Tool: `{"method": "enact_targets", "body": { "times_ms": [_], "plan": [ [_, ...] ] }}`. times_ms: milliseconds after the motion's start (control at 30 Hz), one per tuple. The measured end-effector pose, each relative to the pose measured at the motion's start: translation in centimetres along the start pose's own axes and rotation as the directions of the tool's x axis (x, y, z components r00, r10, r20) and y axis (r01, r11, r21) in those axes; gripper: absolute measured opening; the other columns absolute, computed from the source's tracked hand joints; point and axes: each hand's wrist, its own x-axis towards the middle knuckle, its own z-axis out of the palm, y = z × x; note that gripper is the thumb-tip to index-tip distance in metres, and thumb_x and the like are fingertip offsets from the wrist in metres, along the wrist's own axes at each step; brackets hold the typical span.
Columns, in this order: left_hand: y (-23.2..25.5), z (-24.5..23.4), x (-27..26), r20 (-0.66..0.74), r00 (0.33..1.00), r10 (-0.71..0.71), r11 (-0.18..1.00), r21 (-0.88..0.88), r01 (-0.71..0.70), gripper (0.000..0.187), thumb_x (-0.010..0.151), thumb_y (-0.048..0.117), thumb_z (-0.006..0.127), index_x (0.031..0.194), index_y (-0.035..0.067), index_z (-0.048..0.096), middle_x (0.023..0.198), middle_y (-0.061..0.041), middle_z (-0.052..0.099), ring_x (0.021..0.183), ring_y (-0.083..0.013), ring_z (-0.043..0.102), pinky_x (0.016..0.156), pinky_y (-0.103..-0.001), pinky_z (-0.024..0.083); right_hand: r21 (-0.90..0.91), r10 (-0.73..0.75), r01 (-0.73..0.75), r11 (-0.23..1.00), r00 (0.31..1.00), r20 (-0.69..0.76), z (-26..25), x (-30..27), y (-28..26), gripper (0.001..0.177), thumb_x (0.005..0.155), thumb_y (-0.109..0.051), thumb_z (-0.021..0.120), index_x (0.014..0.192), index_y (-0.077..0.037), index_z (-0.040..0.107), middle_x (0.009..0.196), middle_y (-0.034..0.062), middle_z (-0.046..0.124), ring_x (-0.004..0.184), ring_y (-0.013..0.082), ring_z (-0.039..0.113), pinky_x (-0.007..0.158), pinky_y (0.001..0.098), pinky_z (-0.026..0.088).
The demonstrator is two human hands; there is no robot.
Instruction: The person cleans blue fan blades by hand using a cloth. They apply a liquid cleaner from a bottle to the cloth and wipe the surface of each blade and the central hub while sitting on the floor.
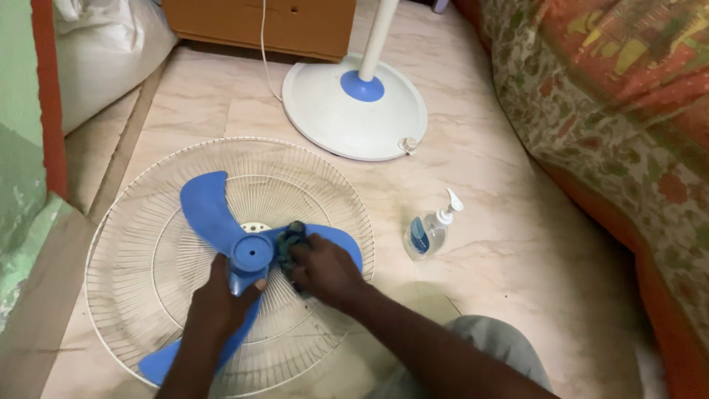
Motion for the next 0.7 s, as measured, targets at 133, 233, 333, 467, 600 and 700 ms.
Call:
{"method": "enact_targets", "body": {
  "times_ms": [133,233,333,467,600,700],
  "plan": [
    [0.9,0.4,0.1,0.000,1.000,-0.031,0.999,0.007,0.031,0.097,0.075,0.051,0.080,0.155,0.018,0.036,0.123,-0.024,0.071,0.113,-0.0457,0.069,0.096,-0.052,0.056,-0.050,0.130,-0.138,0.989,0.982,-0.138,0.5,0.4,2.4,0.030,0.082,-0.020,0.068,0.106,-0.002,0.072,0.103,0.0235,0.066,0.089,0.0406,0.067,0.078,0.0511,0.055],
    [0.7,0.7,-0.4,-0.009,0.999,-0.037,0.999,0.010,0.037,0.095,0.076,0.051,0.078,0.156,0.021,0.038,0.123,-0.023,0.072,0.115,-0.0453,0.069,0.095,-0.052,0.056,0.126,0.502,-0.491,0.862,0.791,-0.349,3.2,0.7,2.5,0.036,0.081,-0.020,0.068,0.114,-0.004,0.072,0.101,0.0247,0.065,0.087,0.0397,0.068,0.079,0.0499,0.056],
    [0.6,0.5,0.0,-0.010,1.000,-0.004,1.000,-0.008,0.004,0.096,0.076,0.051,0.077,0.158,0.021,0.037,0.121,-0.022,0.074,0.114,-0.0441,0.070,0.095,-0.051,0.057,0.416,0.526,-0.380,0.826,0.786,-0.326,6.5,2.0,-0.1,0.026,0.089,-0.018,0.057,0.106,-0.003,0.068,0.097,0.0215,0.068,0.085,0.0359,0.070,0.077,0.0467,0.057],
    [-0.4,0.3,0.1,-0.047,0.999,-0.015,1.000,-0.018,0.014,0.096,0.073,0.051,0.082,0.153,0.018,0.040,0.127,-0.022,0.070,0.118,-0.0441,0.067,0.097,-0.050,0.055,0.164,0.177,-0.141,0.976,0.955,-0.237,4.6,2.1,0.6,0.028,0.080,-0.016,0.070,0.106,-0.004,0.073,0.101,0.0256,0.067,0.089,0.0430,0.066,0.079,0.0510,0.055],
    [0.2,0.0,-0.2,-0.070,0.998,0.000,0.988,-0.156,-0.011,0.103,0.069,0.046,0.084,0.154,0.022,0.032,0.126,-0.021,0.068,0.116,-0.0453,0.064,0.095,-0.051,0.053,0.018,0.390,-0.390,0.921,0.921,-0.020,-0.5,1.5,3.8,0.023,0.078,-0.020,0.073,0.097,-0.007,0.074,0.102,0.0183,0.069,0.087,0.0364,0.072,0.082,0.0483,0.057],
    [1.2,0.5,-0.6,0.006,1.000,-0.003,1.000,-0.011,0.004,0.097,0.075,0.047,0.080,0.157,0.022,0.034,0.116,-0.023,0.074,0.109,-0.0452,0.071,0.093,-0.052,0.056,-0.071,0.493,-0.515,0.854,0.846,-0.201,0.8,1.1,4.1,0.030,0.080,-0.020,0.075,0.104,-0.004,0.070,0.106,0.0221,0.065,0.091,0.0405,0.068,0.080,0.0507,0.056]
  ]
}}
